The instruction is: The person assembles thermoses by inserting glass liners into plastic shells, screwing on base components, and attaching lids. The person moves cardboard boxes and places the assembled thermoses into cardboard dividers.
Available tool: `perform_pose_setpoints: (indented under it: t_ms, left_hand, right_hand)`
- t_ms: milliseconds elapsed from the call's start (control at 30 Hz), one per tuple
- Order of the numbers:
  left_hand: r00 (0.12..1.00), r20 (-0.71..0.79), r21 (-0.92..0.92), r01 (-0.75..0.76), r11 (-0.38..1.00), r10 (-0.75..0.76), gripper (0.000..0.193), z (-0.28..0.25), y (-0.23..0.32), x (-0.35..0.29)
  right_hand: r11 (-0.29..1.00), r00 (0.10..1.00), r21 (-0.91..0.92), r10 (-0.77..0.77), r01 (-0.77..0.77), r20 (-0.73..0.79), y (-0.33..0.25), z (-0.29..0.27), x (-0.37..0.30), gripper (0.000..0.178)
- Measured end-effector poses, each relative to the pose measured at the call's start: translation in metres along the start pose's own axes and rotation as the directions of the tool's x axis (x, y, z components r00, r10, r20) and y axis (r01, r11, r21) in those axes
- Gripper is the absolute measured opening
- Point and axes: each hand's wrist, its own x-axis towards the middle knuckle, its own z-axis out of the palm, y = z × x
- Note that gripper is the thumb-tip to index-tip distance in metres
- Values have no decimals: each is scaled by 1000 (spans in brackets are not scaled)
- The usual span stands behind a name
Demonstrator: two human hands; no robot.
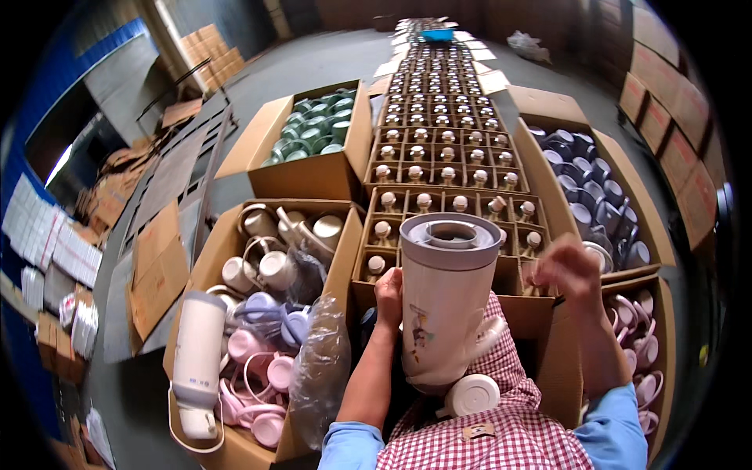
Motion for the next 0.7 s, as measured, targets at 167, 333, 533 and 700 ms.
perform_pose_setpoints:
  t_ms: [167,333,533,700]
  left_hand:
    - [977,-91,-111,181,977,-191,43,26,-12,13]
    - [898,-238,-496,215,842,-369,41,3,-43,11]
    - [737,-351,-475,391,788,-577,40,17,-38,8]
    - [921,-145,-70,355,932,-362,41,-14,-46,13]
  right_hand:
    - [966,936,-151,-245,211,-255,19,1,36,6]
    - [959,975,-242,100,-147,-199,117,-23,-109,40]
    - [770,771,-108,636,-629,42,113,-35,-159,70]
    - [776,795,231,607,-587,-19,93,-46,-197,71]
